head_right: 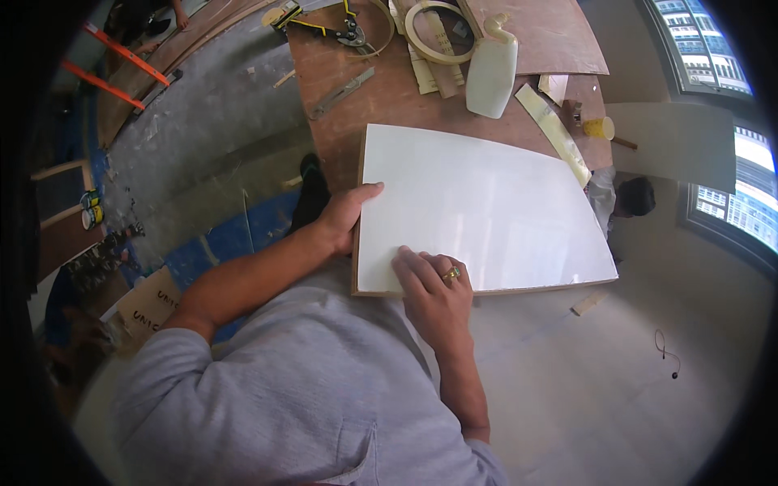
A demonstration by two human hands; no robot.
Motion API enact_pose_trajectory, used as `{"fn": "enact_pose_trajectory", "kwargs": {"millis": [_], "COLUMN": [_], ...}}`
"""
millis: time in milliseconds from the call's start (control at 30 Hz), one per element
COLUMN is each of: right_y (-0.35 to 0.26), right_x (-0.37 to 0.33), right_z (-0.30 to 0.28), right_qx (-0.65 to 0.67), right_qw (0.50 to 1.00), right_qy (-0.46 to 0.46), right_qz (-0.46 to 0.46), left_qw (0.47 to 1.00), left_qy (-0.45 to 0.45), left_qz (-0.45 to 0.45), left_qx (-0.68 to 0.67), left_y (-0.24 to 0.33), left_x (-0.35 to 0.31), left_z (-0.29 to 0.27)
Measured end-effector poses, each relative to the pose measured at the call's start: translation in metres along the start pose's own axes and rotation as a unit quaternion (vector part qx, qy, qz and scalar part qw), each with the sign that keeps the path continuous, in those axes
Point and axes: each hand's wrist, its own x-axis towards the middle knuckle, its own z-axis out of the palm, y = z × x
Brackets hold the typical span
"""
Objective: The person applies adhesive and strips of laminate edging to the sides of wooden panels, pressing them firmly and removing excess material.
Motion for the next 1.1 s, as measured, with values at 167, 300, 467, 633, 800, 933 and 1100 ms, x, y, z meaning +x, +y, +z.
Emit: {"fn": "enact_pose_trajectory", "kwargs": {"millis": [167, 300, 467, 633, 800, 933, 1100], "right_y": [-0.002, -0.003, -0.006, -0.01, -0.012, -0.008, -0.009], "right_x": [-0.005, -0.014, -0.019, -0.02, -0.016, -0.024, -0.018], "right_z": [-0.005, -0.002, 0.027, 0.072, 0.131, 0.173, 0.206], "right_qx": [-0.012, -0.008, -0.011, -0.006, -0.01, -0.018, -0.014], "right_qw": [1.0, 0.999, 0.997, 0.995, 0.991, 0.989, 0.988], "right_qy": [0.024, 0.045, 0.068, 0.081, 0.123, 0.113, 0.109], "right_qz": [0.008, 0.029, 0.041, 0.052, 0.055, 0.089, 0.104], "left_qw": [0.999, 0.998, 0.991, 0.982, 0.981, 0.979, 0.97], "left_qy": [-0.037, -0.065, -0.026, -0.041, -0.035, -0.045, 0.002], "left_qz": [0.011, 0.006, 0.043, -0.043, -0.046, -0.055, -0.035], "left_qx": [-0.022, 0.02, 0.123, 0.182, 0.185, 0.192, 0.24], "left_y": [0.011, 0.031, 0.047, 0.08, 0.1, 0.097, 0.102], "left_x": [-0.013, -0.027, -0.021, -0.005, 0.005, 0.027, 0.035], "left_z": [0.019, 0.018, 0.009, -0.024, -0.049, -0.08, -0.092]}}
